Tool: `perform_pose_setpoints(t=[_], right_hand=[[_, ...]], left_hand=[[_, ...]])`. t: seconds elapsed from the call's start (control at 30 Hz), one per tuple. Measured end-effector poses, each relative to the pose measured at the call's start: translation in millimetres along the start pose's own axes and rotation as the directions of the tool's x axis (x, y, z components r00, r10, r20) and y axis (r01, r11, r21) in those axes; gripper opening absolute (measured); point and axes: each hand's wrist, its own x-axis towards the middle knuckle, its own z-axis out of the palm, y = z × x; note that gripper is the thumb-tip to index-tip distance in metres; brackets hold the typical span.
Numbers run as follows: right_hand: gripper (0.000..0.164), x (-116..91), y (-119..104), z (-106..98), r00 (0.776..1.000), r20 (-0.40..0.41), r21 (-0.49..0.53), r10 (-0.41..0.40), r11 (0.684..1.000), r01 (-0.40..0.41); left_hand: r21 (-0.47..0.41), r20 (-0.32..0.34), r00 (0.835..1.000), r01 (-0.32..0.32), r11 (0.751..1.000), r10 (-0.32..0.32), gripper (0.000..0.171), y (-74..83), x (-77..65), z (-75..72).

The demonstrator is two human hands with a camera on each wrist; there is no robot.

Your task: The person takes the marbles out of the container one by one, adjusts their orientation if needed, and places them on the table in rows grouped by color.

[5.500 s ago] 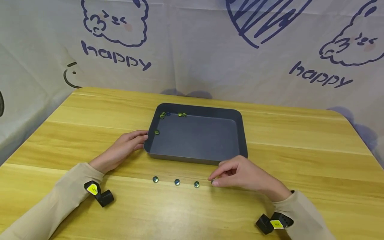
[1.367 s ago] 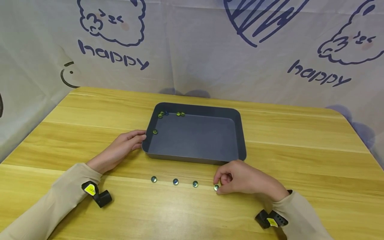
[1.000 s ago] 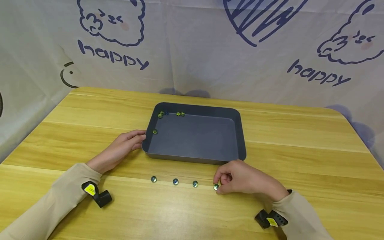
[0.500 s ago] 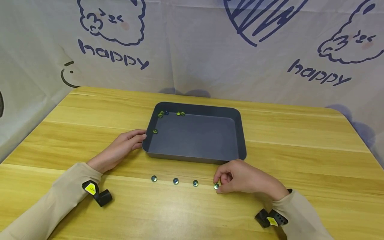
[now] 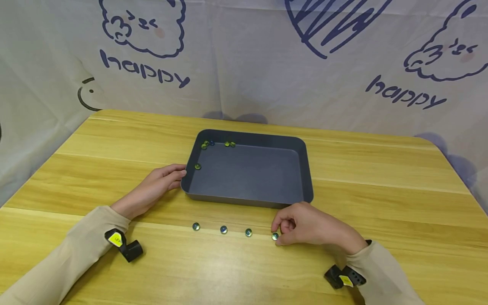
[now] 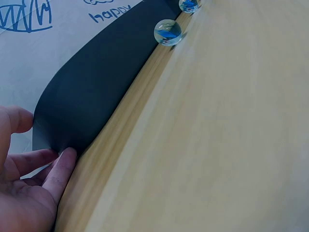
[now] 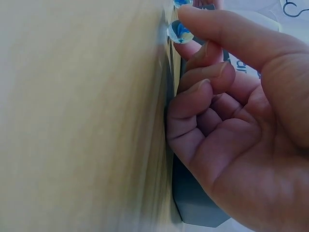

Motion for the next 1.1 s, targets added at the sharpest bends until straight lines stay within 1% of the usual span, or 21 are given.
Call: perform_pose_setpoints(t=[0.1,0.2,0.33,0.4,0.5,0.57,0.63,0.7,0.8,0.87,0.97,1.1], right_hand=[[0.017,-1,1,0,1.0,0.002,0.022,-0.01,1.0,0.01],[0.018,-1,0,-3,0.999,-0.006,0.062,-0.043,0.997,0.044],[0.018,-7,-3,-10,0.994,-0.039,0.109,-0.1,0.989,0.103],[0.017,-11,-6,-15,0.991,-0.064,0.1,-0.113,0.988,0.119],[0.018,-14,-14,-25,0.99,-0.116,0.057,-0.085,0.994,0.092],[0.02,-11,-23,-33,0.985,-0.167,0.025,-0.04,0.999,0.045],[0.023,-5,-33,-44,0.976,-0.217,0.024,0.022,1.0,-0.017],[0.027,5,-42,-55,0.962,-0.261,0.034,0.081,0.997,-0.074],[0.034,26,-56,-73,0.945,-0.295,0.067,0.143,0.989,-0.129],[0.036,42,-63,-85,0.935,-0.317,0.071,0.16,0.987,-0.145],[0.039,68,-71,-98,0.922,-0.347,0.037,0.174,0.984,-0.172],[0.034,106,-76,-104,0.904,-0.381,-0.042,0.192,0.974,-0.224]], left_hand=[[0.001,0.001,1.0,0.001,1.0,-0.001,0.053,0.0,-0.2,-0.2],[0.002,0.003,1.0,-0.002,1.0,0.002,0.054,-0.1,-1.3,-1.4],[0.007,0.008,1.0,-0.005,1.0,0.005,0.055,0.6,-2.2,-1.7],[0.01,0.011,1.0,-0.005,1.0,0.005,0.055,0.9,-2.3,-1.7],[0.007,0.01,1.0,-0.005,1.0,0.005,0.054,0.3,-1.8,-2.0],[0.007,0.006,1.0,-0.003,1.0,0.003,0.053,-0.7,-1.5,-2.3],[0.001,0.008,1.0,-0.002,1.0,0.002,0.052,-1.3,-1.0,-1.7],[-0.001,0.011,1.0,-0.001,1.0,0.001,0.051,-1.5,-0.3,-0.4],[-0.006,0.014,1.0,-0.003,1.0,0.003,0.052,-1.8,0.1,0.7],[-0.004,0.013,1.0,-0.007,1.0,0.007,0.052,-1.8,0.3,0.4],[0.0,0.015,1.0,-0.015,1.0,0.015,0.053,-1.6,0.5,-0.5],[0.002,0.011,1.0,-0.015,1.0,0.015,0.053,-2.1,0.8,-1.4]])
